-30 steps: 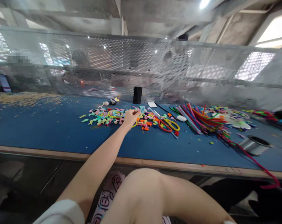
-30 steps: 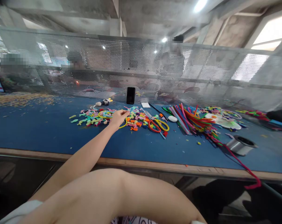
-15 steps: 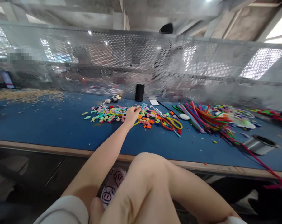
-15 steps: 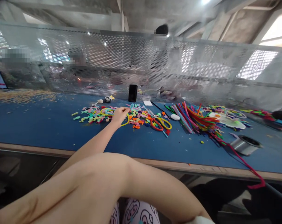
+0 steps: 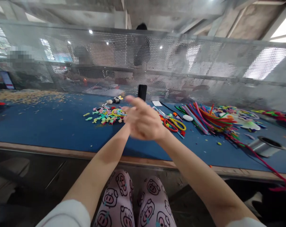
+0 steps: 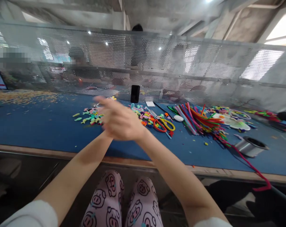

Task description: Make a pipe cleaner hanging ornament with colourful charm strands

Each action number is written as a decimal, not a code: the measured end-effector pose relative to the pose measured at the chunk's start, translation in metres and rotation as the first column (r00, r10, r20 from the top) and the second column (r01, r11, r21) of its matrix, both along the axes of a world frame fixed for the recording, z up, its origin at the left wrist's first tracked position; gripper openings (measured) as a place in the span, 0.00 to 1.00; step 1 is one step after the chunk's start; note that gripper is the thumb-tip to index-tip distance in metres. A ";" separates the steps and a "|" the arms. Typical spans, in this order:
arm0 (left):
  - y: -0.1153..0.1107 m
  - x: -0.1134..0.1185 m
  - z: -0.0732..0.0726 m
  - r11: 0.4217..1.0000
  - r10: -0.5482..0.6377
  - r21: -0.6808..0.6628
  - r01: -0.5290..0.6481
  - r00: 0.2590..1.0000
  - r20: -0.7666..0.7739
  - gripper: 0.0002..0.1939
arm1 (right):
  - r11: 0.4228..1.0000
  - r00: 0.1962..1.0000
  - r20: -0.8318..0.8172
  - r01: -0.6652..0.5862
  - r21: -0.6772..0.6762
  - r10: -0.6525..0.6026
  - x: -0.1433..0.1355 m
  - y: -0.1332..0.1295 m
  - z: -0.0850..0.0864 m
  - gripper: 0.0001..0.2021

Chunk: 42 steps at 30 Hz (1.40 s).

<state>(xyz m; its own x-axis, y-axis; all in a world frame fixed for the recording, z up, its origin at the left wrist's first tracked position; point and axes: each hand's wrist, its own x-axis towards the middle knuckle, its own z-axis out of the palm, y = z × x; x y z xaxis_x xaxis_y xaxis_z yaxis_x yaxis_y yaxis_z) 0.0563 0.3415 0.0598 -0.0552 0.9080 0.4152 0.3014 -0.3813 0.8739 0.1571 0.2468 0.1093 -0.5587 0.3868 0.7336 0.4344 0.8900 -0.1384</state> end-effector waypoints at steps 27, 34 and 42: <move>-0.021 0.002 -0.004 0.987 0.049 -0.068 -0.143 0.684 -0.727 0.09 | 0.721 0.780 -0.069 0.536 -0.439 -0.622 0.077 0.094 -0.069 0.11; -0.021 0.000 0.001 0.927 0.376 0.236 -0.293 0.752 -0.542 0.14 | 0.669 0.787 -0.136 0.403 -0.624 -0.601 0.071 0.089 -0.066 0.14; -0.022 0.002 0.001 0.916 0.131 0.379 0.134 0.791 -0.598 0.10 | 0.740 0.702 -0.588 -0.129 -0.660 -0.402 0.065 0.087 -0.062 0.27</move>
<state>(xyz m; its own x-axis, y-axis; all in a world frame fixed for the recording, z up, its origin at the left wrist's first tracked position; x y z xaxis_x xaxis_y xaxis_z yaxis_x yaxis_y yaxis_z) 0.0587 0.3194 0.0610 0.3259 0.6667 0.6703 0.7091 -0.6413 0.2932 0.2223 0.3341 0.0478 0.0710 0.9066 0.4160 0.0932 0.4092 -0.9077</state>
